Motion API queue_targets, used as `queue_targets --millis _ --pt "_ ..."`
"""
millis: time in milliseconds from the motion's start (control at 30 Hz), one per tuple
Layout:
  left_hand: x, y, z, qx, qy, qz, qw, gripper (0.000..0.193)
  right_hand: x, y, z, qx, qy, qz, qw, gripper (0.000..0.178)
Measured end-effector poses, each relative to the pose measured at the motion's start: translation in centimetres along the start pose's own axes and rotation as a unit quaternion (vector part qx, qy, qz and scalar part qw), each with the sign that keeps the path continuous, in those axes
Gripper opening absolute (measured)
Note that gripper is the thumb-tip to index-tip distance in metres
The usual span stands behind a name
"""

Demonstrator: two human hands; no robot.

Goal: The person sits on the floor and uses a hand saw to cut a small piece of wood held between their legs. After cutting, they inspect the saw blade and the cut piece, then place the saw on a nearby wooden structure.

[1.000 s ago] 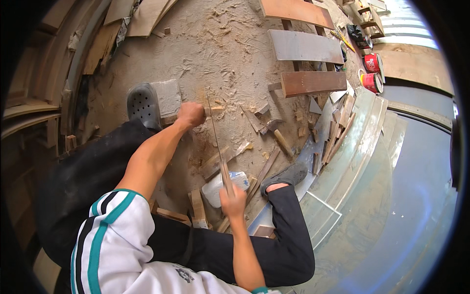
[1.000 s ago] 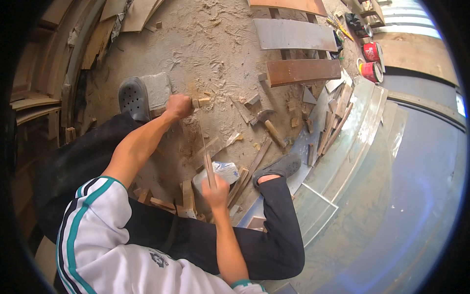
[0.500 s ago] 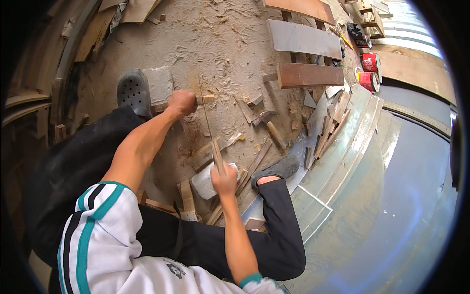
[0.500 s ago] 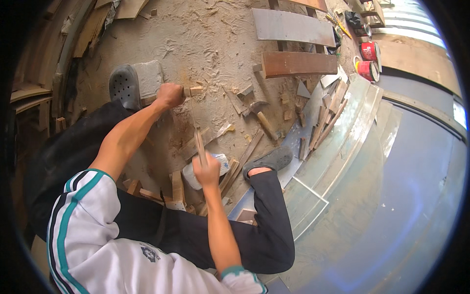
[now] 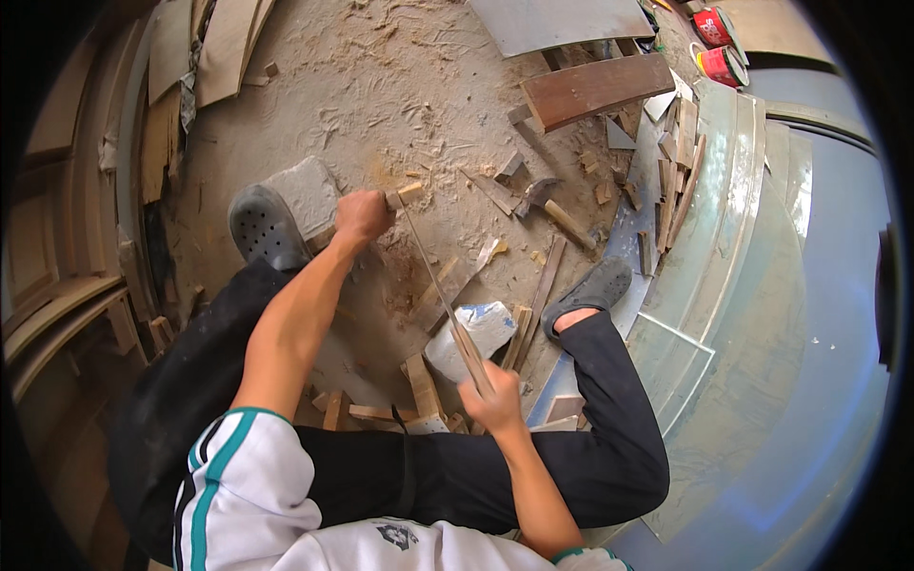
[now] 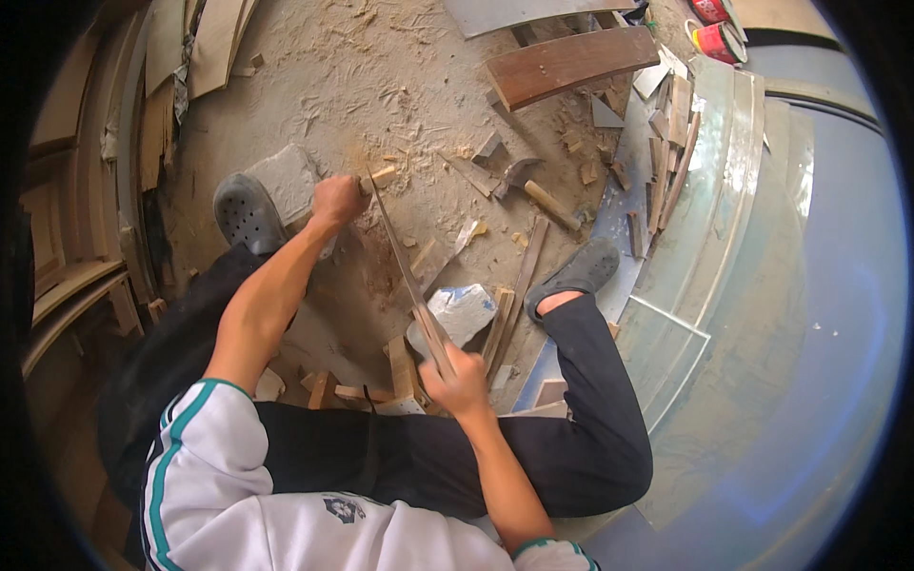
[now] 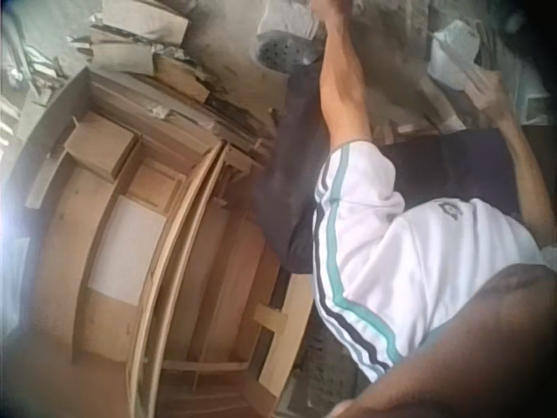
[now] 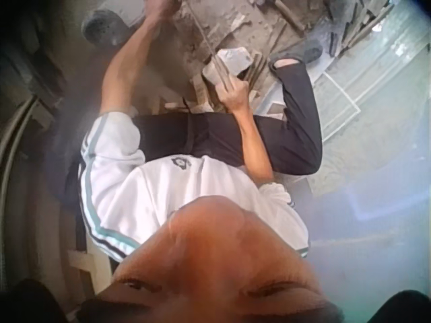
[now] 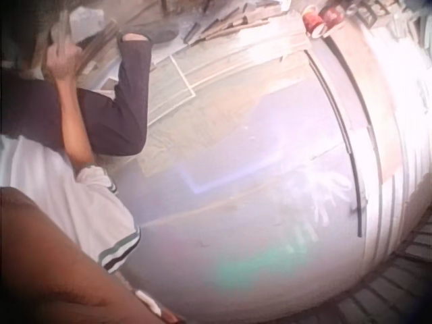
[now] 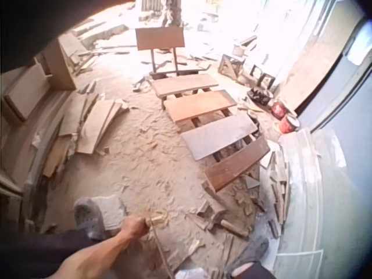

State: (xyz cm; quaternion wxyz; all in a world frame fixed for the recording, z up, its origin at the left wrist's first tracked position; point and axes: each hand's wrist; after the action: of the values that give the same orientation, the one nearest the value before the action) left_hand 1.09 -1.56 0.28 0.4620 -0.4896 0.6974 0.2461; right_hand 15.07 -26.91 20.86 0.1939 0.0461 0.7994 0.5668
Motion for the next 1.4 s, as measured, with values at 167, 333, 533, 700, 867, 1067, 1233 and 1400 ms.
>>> queue_targets --millis 167,333,533,700,867,1067,1233,1400 --pt "-0.1 -0.7 0.6 -0.007 0.009 0.016 1.000 0.027 1.9 -3.9 3.7 0.046 0.025 -0.040 0.998 0.010" --pt "0.6 0.0 0.2 -0.026 0.031 0.025 0.999 0.028 -0.2 -1.7 -1.3 -0.009 0.001 0.030 1.000 0.012" --pt "0.2 0.0 0.8 -0.020 -0.002 0.017 1.000 0.028 1.0 -3.6 1.5 0.014 0.022 -0.028 0.999 0.007" --pt "1.0 -0.1 -0.3 -0.016 0.001 0.016 1.000 0.030 -0.2 -3.8 0.9 0.071 0.031 -0.009 0.997 0.009" --pt "0.5 0.3 0.9 -0.027 -0.017 0.020 0.999 0.029 0.5 -2.9 -1.0 0.017 0.003 -0.005 1.000 0.008" --pt "0.5 -0.1 0.7 -0.015 0.000 0.013 1.000 0.027 1.9 -4.7 3.3 0.061 0.005 -0.016 0.998 0.011" --pt "0.6 0.3 0.4 -0.031 0.007 0.007 0.999 0.028 -0.3 -1.4 -2.2 0.034 0.000 0.028 0.999 0.011" --pt "-0.6 -0.6 0.1 -0.021 0.023 0.005 1.000 0.028 1.9 -4.2 2.5 0.070 0.022 -0.033 0.997 0.008"
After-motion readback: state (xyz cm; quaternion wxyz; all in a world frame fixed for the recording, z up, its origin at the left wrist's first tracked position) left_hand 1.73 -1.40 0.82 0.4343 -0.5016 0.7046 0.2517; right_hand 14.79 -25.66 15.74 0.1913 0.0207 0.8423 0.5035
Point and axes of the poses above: each hand's wrist, its own z-axis towards the middle knuckle, its own x-axis out of the palm, y = z × x, and after that the axes turned 12 degrees about z, right-handed
